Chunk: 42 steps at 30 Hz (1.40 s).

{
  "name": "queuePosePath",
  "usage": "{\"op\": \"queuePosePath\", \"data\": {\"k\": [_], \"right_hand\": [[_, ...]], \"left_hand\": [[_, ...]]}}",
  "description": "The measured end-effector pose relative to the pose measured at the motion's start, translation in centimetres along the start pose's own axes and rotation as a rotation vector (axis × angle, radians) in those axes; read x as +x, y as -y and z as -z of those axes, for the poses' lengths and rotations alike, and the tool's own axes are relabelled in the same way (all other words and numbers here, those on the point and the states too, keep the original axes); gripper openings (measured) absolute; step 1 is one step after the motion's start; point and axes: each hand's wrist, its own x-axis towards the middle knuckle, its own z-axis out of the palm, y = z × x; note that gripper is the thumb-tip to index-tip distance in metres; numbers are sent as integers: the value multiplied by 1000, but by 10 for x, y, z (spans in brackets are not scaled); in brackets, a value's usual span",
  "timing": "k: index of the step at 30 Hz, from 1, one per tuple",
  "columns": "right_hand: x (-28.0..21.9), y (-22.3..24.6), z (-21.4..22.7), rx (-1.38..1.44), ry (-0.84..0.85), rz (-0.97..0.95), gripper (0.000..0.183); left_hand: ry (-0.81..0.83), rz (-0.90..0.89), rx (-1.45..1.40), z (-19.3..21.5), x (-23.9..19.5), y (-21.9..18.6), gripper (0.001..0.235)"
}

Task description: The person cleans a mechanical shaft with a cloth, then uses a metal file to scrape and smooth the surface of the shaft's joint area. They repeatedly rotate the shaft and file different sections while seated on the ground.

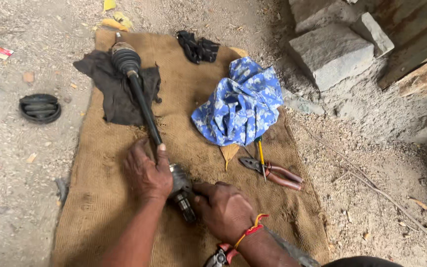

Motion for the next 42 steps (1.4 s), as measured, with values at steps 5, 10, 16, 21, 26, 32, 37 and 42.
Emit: {"op": "queuePosePath", "data": {"k": [5, 10, 16, 21, 26, 32, 37, 42], "right_hand": [[-8, 22, 3, -33, 64, -98, 35], [-5, 31, 16, -31, 114, -111, 34], [-7, 19, 0, -24, -38, -4, 34], [2, 23, -2, -65, -30, -2, 34], [-6, 28, 0, -107, 55, -72, 36], [-7, 19, -2, -81, -9, -1, 33], [0, 15, -13, -157, -47, 34, 31], [-5, 15, -11, -133, -80, 78, 33]], "left_hand": [[-71, -17, 24, 5, -7, 17, 55], [8, 74, 69, 13, -4, 14, 56], [-11, 48, 27, 12, -9, 17, 55], [-35, 13, 16, 14, -8, 12, 50], [-39, 8, -5, 14, -7, 12, 52], [-97, -93, 30, 9, -10, 19, 47], [-96, -16, 66, 11, -5, 17, 49], [-78, -52, 64, 15, -5, 12, 49]]}}
